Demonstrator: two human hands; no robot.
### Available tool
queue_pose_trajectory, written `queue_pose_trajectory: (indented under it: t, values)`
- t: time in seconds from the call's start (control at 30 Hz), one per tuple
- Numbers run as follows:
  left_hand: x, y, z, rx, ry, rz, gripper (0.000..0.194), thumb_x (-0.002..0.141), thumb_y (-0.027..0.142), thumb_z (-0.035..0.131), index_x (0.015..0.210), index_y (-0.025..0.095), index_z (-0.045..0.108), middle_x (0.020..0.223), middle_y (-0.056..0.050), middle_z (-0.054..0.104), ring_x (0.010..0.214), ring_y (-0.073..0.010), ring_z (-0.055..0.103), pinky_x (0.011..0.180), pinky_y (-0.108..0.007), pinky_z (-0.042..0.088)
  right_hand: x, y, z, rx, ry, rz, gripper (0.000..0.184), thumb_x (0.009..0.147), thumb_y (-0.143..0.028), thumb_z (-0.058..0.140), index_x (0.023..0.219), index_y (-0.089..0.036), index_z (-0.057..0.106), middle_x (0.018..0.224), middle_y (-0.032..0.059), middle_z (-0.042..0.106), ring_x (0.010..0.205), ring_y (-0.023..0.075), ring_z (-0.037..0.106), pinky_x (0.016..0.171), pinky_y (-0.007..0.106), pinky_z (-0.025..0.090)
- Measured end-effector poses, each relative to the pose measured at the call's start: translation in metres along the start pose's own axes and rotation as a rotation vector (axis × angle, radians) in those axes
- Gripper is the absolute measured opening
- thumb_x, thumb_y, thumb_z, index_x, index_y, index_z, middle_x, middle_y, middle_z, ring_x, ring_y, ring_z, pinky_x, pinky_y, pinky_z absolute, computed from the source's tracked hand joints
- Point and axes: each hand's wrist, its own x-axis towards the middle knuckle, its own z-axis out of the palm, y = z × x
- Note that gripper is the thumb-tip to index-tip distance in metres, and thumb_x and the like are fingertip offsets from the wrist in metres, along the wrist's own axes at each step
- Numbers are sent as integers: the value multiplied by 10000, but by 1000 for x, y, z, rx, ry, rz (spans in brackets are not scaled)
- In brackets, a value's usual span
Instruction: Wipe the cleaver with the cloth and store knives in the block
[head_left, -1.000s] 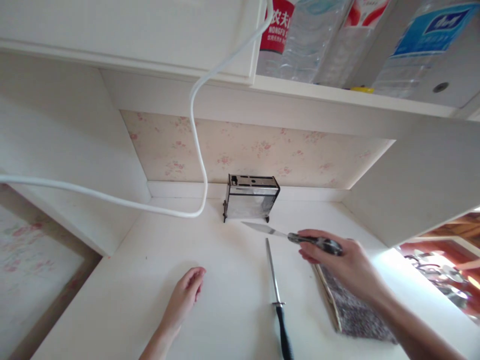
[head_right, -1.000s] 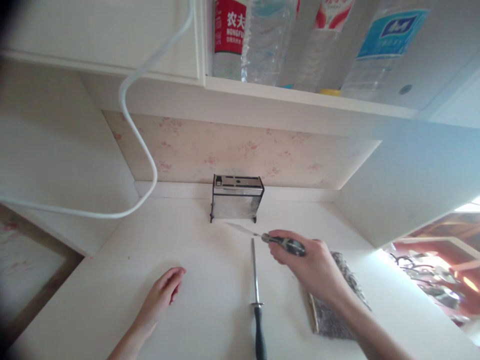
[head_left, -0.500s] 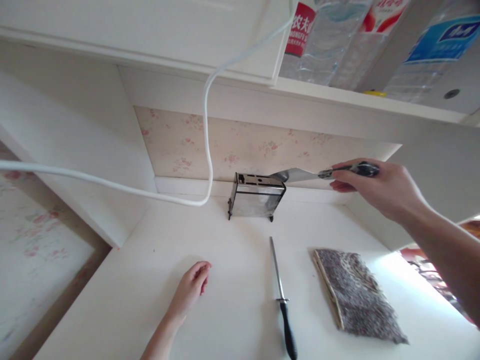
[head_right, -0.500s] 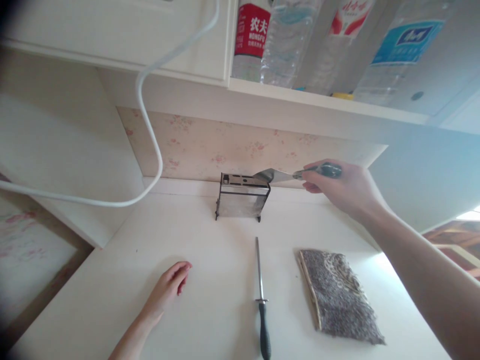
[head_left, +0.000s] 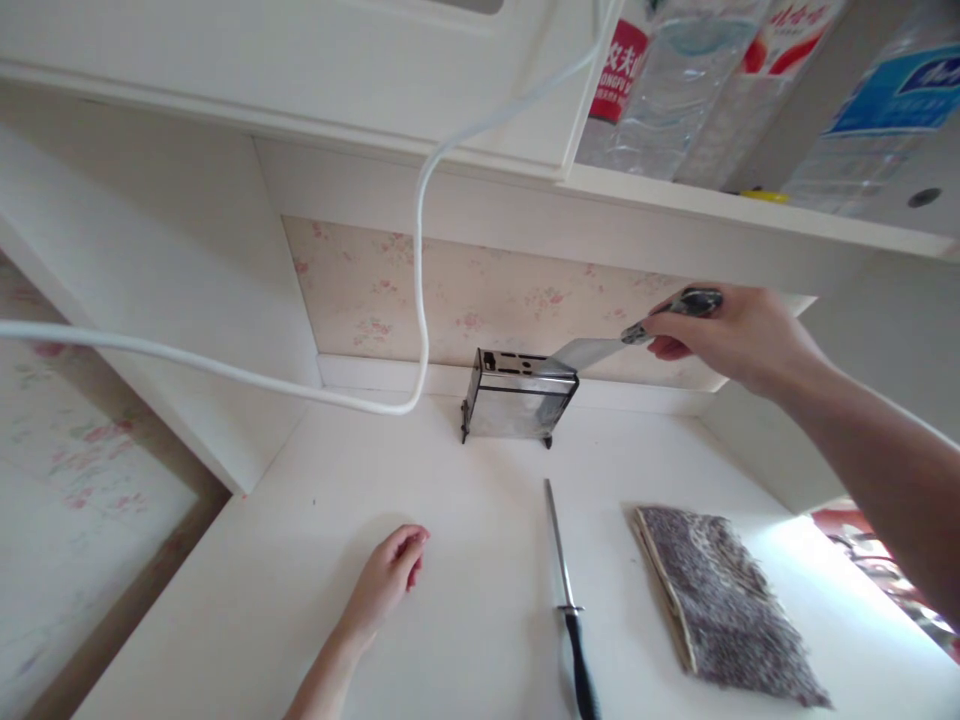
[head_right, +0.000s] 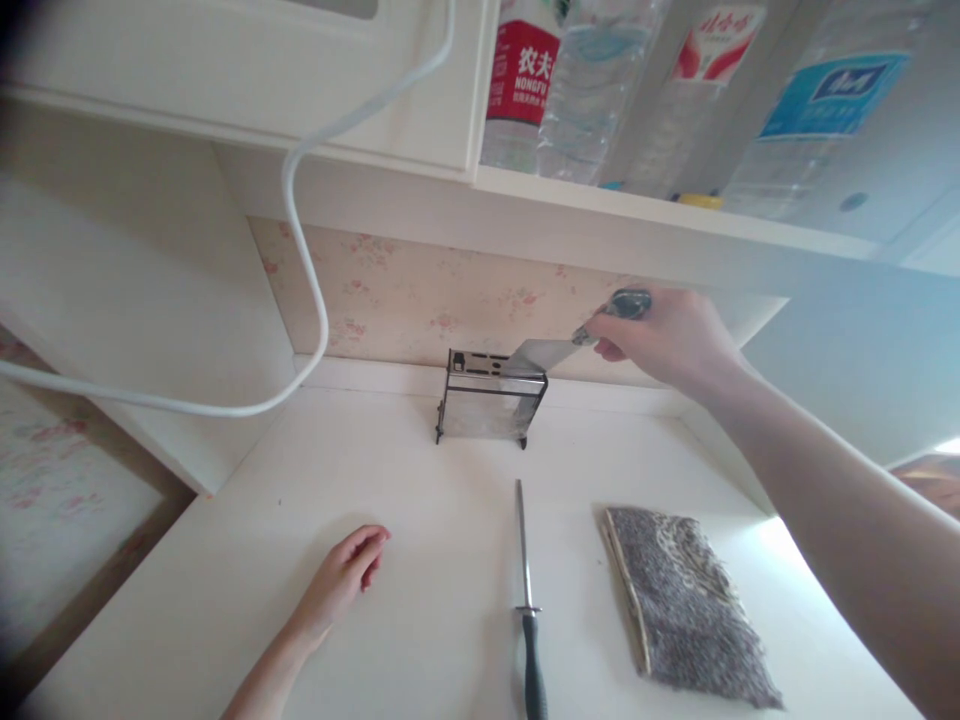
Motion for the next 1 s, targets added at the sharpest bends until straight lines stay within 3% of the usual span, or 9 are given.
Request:
queue_pose_trajectory:
  t: [0.13, 0.27, 0.43, 0.67, 0.87, 1.0]
  values:
    - [-1, -1, -1, -2, 5, 1, 386, 823, 520, 499, 972, 175, 585, 624, 42, 492, 535, -115, 448, 486, -221, 357, 17, -18, -3, -21, 4, 97, 230, 703, -422, 656, 781, -209, 695, 631, 18, 698, 612, 188, 675, 589, 285, 496]
    - [-2, -1, -1, -12, 15, 2, 392, 814, 527, 505, 970, 176, 589, 627, 40, 493, 538, -116, 451, 487, -221, 359, 27, -26, -6, -92, -8, 86, 235, 698, -432, 647, 746, -207, 694, 596, 12, 688, 622, 191, 666, 557, 267, 460]
    - [-1, 0, 0, 2, 1, 12, 401, 818, 537, 492, 952, 171, 587, 606, 45, 480, 521, -116, 441, 482, -224, 346, 24, -28, -5, -159, 3, 18, 216, 721, -411, 607, 766, -223, 704, 613, -5, 694, 656, 180, 657, 553, 253, 434]
    - [-5, 7, 1, 2, -14, 15, 390, 839, 528, 475, 963, 172, 575, 617, 49, 475, 534, -116, 442, 496, -228, 345, 21, -27, -4, -94, -55, 35, 234, 718, -401, 619, 740, -178, 687, 633, 23, 699, 616, 160, 655, 598, 254, 471]
    - [-4, 4, 1, 37, -11, 19, 399, 841, 532, 467, 969, 172, 582, 623, 43, 487, 535, -117, 451, 493, -229, 351, 38, -25, 2, -64, -95, 48, 307, 721, -431, 624, 803, -142, 682, 672, 52, 706, 577, 155, 649, 586, 257, 487]
    - [-5, 5, 2, 56, -7, 19, 400, 841, 528, 469, 970, 167, 583, 621, 43, 491, 529, -113, 450, 491, -229, 348, 55, -24, 16, -104, -67, 63, 286, 717, -443, 632, 766, -166, 683, 642, 38, 691, 558, 167, 646, 590, 278, 500]
